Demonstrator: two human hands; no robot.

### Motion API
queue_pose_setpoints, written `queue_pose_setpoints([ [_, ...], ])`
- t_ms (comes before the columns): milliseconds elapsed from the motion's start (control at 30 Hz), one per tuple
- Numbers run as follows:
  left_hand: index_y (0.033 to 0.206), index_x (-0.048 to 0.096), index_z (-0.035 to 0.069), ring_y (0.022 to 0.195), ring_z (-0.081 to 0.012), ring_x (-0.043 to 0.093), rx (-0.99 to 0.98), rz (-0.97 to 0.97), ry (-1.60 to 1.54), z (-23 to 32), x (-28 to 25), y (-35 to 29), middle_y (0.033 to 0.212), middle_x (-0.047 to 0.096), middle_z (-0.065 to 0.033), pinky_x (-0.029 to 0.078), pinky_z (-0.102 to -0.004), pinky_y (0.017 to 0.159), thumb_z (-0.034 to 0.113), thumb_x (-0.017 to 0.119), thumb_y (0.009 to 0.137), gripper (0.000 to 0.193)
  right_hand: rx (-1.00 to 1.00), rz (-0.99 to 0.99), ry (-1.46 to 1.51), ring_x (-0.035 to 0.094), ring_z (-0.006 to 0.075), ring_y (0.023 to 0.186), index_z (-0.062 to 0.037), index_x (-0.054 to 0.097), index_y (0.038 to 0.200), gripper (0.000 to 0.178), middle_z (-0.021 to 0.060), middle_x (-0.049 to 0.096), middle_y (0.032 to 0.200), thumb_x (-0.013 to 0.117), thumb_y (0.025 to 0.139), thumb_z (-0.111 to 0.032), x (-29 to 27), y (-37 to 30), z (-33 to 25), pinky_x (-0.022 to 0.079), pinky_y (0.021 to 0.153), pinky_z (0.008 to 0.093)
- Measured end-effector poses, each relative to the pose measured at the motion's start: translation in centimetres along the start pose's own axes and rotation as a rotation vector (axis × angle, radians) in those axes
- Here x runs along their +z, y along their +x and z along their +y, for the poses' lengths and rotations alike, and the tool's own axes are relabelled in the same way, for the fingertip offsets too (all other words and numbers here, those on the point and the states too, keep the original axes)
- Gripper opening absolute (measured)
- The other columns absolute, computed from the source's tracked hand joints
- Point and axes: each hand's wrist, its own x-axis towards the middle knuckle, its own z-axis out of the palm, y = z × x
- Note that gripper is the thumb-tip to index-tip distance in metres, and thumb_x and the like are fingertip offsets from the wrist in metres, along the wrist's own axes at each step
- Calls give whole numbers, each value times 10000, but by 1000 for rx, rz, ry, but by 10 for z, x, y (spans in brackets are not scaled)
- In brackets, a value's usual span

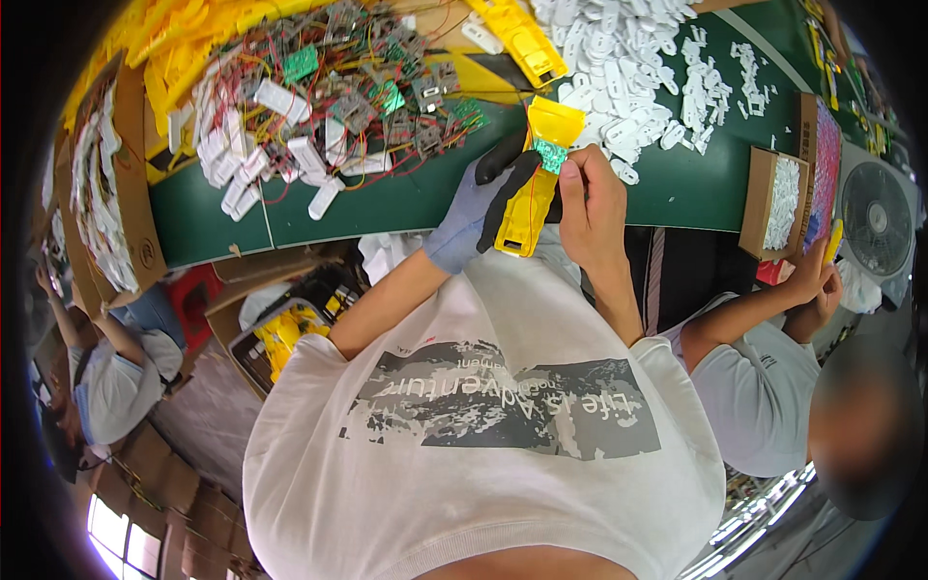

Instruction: The recorder assembles small components into yellow flashlight housings at an industrial assembly line.

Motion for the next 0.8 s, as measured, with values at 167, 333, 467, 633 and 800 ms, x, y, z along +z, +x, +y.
queue_pose_setpoints([
  [167, 1098, 520, 9, 756, -67, 540, -20, -60, -28, 5, -6, -9, 899, 578, -28, 453, -226, 655, 199, 582, 865, 307, -51, 54, -108, 453, 268, 562, 0, 472, 789, 184, 133, 464, 661, 459, 903, -144, 10, -7, -2, 370, 533, 350],
  [333, 1131, 510, -33, 775, -47, 498, 37, 49, -4, -9, -14, -10, 905, 566, -22, 436, -217, 682, 176, 607, 851, 363, 120, -66, -178, 487, 284, 578, 1, 474, 799, 166, 151, 495, 673, 465, 899, -132, 9, -6, -16, 387, 544, 356],
  [467, 1175, 492, -33, 786, -47, 481, 77, 110, 134, -7, -13, -8, 916, 564, -18, 432, -215, 694, 181, 606, 853, 404, -27, -16, -266, 494, 291, 611, 0, 491, 832, 139, 144, 502, 713, 487, 887, -127, 10, 1, -9, 400, 566, 366],
  [633, 1198, 478, -28, 806, -53, 481, 68, 97, 169, 0, -11, -8, 953, 564, -25, 431, -218, 706, 185, 600, 860, 418, -81, 15, -296, 500, 289, 624, -4, 500, 864, 118, 137, 503, 733, 498, 881, -121, 9, 1, -7, 406, 574, 361],
  [800, 1199, 483, -22, 840, -56, 481, 122, 52, 171, 2, -9, -7, 984, 564, -29, 421, -222, 746, 175, 601, 860, 410, -61, 25, -97, 508, 292, 632, 0, 505, 887, 103, 137, 504, 737, 504, 869, -101, 3, 0, -11, 412, 581, 346],
])
